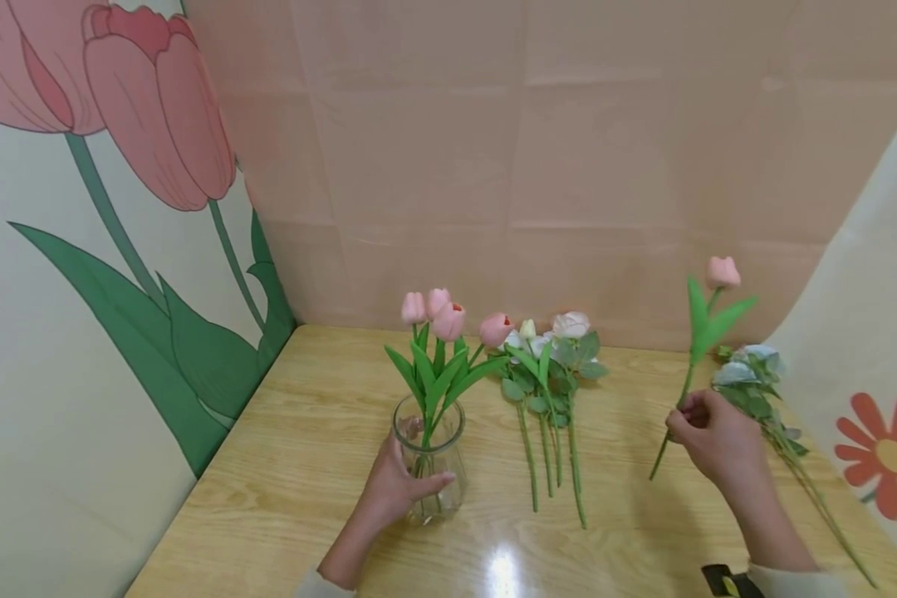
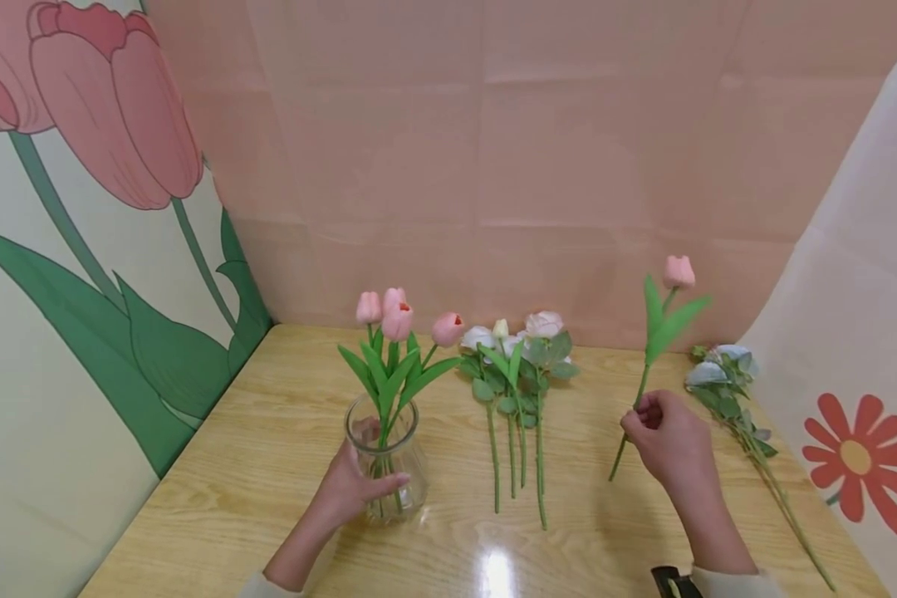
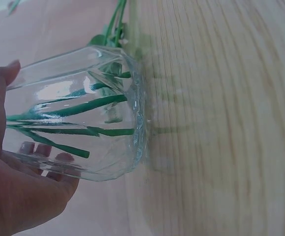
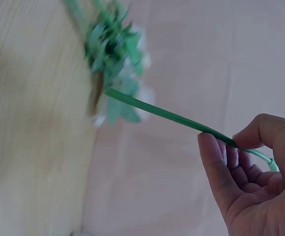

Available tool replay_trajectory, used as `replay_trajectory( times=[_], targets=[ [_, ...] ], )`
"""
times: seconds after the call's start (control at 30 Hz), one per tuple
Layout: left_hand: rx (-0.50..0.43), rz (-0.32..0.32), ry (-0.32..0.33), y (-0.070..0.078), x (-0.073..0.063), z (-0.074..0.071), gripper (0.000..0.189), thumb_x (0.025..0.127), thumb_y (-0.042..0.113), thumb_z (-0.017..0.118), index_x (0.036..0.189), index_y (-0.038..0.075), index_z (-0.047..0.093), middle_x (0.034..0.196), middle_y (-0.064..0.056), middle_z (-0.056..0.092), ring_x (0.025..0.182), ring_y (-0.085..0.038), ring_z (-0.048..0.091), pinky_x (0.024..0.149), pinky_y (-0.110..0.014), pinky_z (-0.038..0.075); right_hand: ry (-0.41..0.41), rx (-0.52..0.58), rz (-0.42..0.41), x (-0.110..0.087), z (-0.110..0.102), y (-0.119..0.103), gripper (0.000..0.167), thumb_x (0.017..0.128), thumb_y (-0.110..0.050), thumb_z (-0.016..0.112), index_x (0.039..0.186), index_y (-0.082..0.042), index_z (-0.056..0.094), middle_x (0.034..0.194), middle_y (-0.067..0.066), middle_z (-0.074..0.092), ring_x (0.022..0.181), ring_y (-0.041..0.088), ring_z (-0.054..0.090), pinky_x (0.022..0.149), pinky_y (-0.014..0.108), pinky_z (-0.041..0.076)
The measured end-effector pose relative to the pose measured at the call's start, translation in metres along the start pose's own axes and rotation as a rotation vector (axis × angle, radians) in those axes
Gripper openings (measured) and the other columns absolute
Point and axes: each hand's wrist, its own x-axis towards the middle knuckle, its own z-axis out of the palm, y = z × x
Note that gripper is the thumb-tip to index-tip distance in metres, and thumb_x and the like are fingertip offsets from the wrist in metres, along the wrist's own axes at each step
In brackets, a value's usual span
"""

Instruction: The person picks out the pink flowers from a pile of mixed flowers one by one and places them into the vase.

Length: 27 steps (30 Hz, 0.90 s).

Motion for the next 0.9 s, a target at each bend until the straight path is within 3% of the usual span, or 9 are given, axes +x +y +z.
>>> replay_trajectory(
  times=[0.23,0.4,0.67,0.9],
  targets=[
    [0.008,-0.001,0.004,-0.001,0.001,0.000,0.113,0.071,0.036,0.093,0.159,0.016,0.024,0.158,-0.018,0.037,0.146,-0.044,0.032,0.115,-0.066,0.027,0.133,0.056,-0.144,-0.009,0.005,-0.044,0.011,0.093,-0.016,0.066,0.096,-0.006,0.062,0.083,0.007,0.070,0.071,0.008,0.063,0.055,0.024,0.045],
    [0.012,0.014,0.002,-0.002,0.001,0.000,0.109,0.071,0.037,0.092,0.157,0.015,0.029,0.157,-0.017,0.039,0.145,-0.043,0.034,0.114,-0.066,0.029,0.144,0.110,-0.172,-0.018,0.011,-0.075,0.010,0.093,-0.016,0.065,0.097,-0.008,0.060,0.083,0.005,0.068,0.071,-0.004,0.057,0.056,0.020,0.049],
    [0.021,0.026,0.005,-0.002,0.001,0.000,0.107,0.071,0.036,0.092,0.156,0.014,0.032,0.155,-0.017,0.042,0.144,-0.042,0.037,0.115,-0.065,0.029,0.141,0.226,-0.228,-0.028,0.020,-0.123,0.008,0.094,-0.011,0.066,0.099,-0.008,0.060,0.086,0.004,0.066,0.077,0.001,0.062,0.065,0.014,0.054],
    [0.029,0.029,0.011,0.000,0.000,0.001,0.109,0.071,0.036,0.092,0.157,0.015,0.029,0.156,-0.018,0.041,0.144,-0.043,0.036,0.114,-0.065,0.030,0.137,0.331,-0.265,-0.032,0.022,-0.162,0.010,0.093,-0.006,0.067,0.100,-0.004,0.061,0.087,0.006,0.064,0.082,0.016,0.065,0.068,0.013,0.055]
  ],
)
